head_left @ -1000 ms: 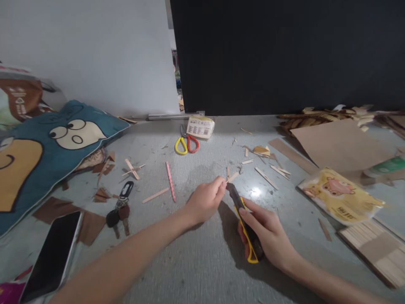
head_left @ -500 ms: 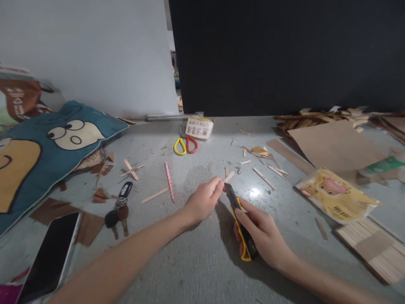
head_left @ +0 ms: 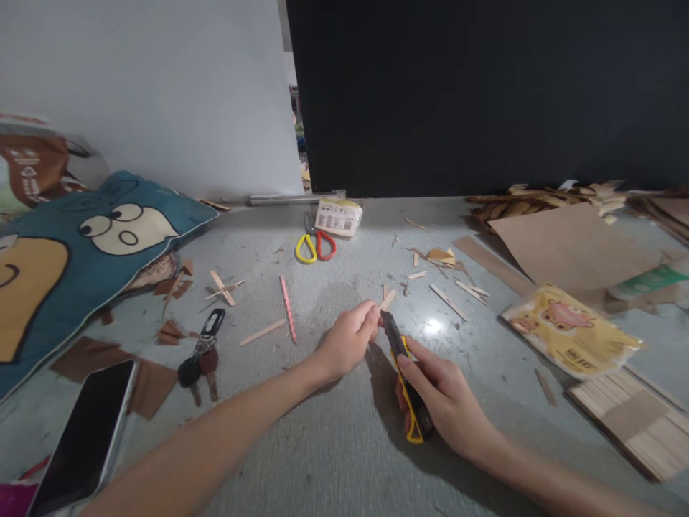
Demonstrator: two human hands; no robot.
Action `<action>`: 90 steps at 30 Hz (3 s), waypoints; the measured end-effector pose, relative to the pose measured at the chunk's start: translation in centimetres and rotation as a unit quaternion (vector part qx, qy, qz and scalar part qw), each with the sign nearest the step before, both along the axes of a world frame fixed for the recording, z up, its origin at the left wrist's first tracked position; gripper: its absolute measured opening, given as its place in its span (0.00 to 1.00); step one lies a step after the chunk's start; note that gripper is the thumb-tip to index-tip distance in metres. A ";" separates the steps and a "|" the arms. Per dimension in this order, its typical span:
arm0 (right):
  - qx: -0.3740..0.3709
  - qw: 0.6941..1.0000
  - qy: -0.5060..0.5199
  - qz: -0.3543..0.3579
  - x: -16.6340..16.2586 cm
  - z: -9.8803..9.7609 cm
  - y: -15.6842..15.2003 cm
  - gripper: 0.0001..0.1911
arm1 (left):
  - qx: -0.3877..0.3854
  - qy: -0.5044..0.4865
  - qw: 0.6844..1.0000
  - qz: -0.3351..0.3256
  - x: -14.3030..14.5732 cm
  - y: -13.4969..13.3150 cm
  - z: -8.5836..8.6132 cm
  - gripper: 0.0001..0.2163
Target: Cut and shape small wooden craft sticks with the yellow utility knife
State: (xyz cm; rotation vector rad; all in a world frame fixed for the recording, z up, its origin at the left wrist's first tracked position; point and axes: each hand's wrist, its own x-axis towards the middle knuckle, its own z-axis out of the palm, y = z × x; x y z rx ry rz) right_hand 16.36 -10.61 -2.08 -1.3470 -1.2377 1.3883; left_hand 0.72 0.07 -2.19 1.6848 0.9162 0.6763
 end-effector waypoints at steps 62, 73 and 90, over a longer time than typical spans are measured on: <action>-0.089 0.992 0.095 0.000 0.3 1.6 0.5 0.24 | 0.051 0.024 0.998 0.003 -0.3 -0.3 0.3 0.19; -0.098 0.987 0.123 0.010 0.5 1.6 0.6 0.23 | 0.005 -0.062 0.998 -0.019 -0.2 -0.3 0.3 0.19; -0.054 0.997 0.054 -0.024 0.4 1.0 0.2 0.26 | 0.047 0.032 0.998 0.002 -0.1 -0.6 0.6 0.19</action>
